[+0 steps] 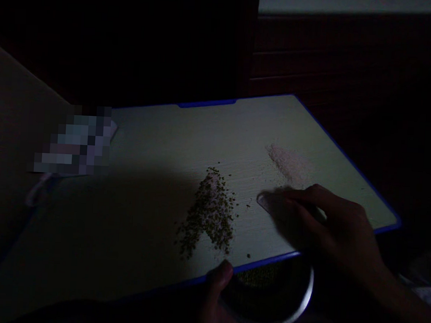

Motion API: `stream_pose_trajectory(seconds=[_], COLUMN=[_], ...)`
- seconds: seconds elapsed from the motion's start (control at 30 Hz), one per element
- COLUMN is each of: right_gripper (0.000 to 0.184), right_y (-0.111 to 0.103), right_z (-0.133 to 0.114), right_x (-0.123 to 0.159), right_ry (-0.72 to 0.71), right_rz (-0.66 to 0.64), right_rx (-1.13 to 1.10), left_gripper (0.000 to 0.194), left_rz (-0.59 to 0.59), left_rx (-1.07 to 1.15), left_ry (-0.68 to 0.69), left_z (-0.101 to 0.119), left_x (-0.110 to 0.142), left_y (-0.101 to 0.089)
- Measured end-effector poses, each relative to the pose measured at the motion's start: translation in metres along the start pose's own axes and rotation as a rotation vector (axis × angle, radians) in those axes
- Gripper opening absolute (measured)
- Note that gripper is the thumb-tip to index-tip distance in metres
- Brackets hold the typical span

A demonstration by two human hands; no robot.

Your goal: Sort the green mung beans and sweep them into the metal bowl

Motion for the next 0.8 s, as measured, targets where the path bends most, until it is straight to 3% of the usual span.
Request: stream_pose_trajectory(seconds=[0.2,0.5,0.8], right_gripper=[0.016,0.016,0.021], right_y=[0.017,-0.013,0.016], right_z=[-0.027,0.007,-0.023], right_x=[-0.001,-0.004,-0.021], right_ry=[-0.139,0.013,-0.327], right_rz=[-0.022,0.033,-0.108], right_rx=[-0.067,0.101,-0.015], left_gripper=[0.031,0.031,0.026], left_rz=[0.013,0.046,0.091], left_rx=[0.025,0.105,0.071], left_ry=[-0.060,-0.082,-0.098], left_z=[-0.009,-0.018,-0.015], left_x=[0.000,-0.001,0.000], left_y=[-0.019,-0.034,-0.031])
Point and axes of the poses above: each hand's wrist, its own x-axis away from the middle knuckle, its own y-axis out of the palm, z = x × y, the point moved 6 cm from there along -x, towards the middle knuckle, and after that the axes turned 2 degrees about x, right-handed, at the moved point
